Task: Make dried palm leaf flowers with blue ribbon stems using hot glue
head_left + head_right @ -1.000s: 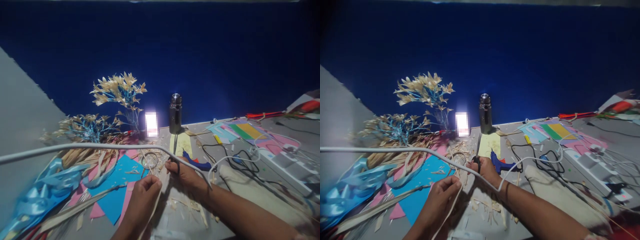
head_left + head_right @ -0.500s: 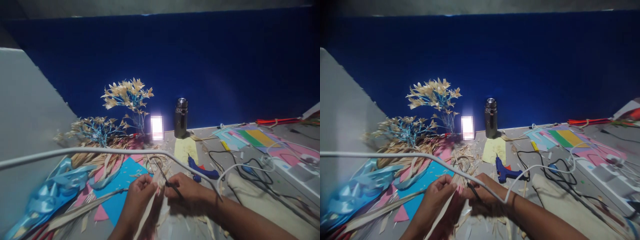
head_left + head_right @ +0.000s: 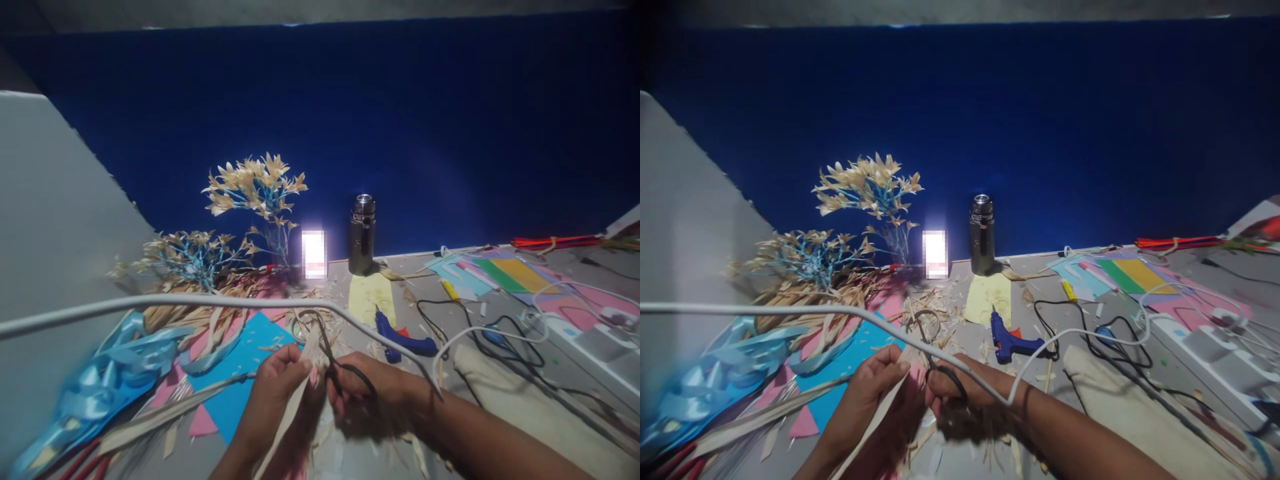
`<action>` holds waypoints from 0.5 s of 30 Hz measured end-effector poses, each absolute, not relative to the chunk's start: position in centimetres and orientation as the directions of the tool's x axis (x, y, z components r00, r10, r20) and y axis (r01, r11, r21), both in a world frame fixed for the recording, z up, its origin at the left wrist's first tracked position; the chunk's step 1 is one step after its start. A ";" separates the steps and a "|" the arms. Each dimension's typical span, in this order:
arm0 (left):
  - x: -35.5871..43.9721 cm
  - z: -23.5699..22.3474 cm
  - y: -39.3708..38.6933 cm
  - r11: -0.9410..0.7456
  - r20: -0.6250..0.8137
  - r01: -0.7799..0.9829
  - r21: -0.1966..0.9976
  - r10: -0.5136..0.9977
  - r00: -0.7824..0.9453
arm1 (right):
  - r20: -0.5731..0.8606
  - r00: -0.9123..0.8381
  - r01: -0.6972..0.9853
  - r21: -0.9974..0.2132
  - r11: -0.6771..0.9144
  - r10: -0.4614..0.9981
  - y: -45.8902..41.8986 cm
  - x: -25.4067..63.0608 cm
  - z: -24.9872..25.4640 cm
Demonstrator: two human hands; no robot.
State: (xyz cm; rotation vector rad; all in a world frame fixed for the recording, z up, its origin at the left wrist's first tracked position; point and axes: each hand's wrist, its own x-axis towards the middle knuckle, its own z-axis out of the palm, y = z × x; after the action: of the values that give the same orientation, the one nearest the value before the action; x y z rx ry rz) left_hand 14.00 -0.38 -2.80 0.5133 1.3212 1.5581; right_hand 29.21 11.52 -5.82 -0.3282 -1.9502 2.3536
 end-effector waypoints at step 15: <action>15.6 -3.0 -0.7 0.046 -0.308 -0.504 0.862 0.838 -0.451 | -0.220 -0.863 0.002 -0.901 -0.433 0.454 10.2 28.5 -5.7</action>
State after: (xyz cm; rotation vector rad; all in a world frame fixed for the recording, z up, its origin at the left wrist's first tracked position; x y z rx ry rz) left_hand 15.61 -0.74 -2.98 0.3856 1.2658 1.6257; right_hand 28.51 10.19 -5.71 -0.6413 -1.4860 2.3622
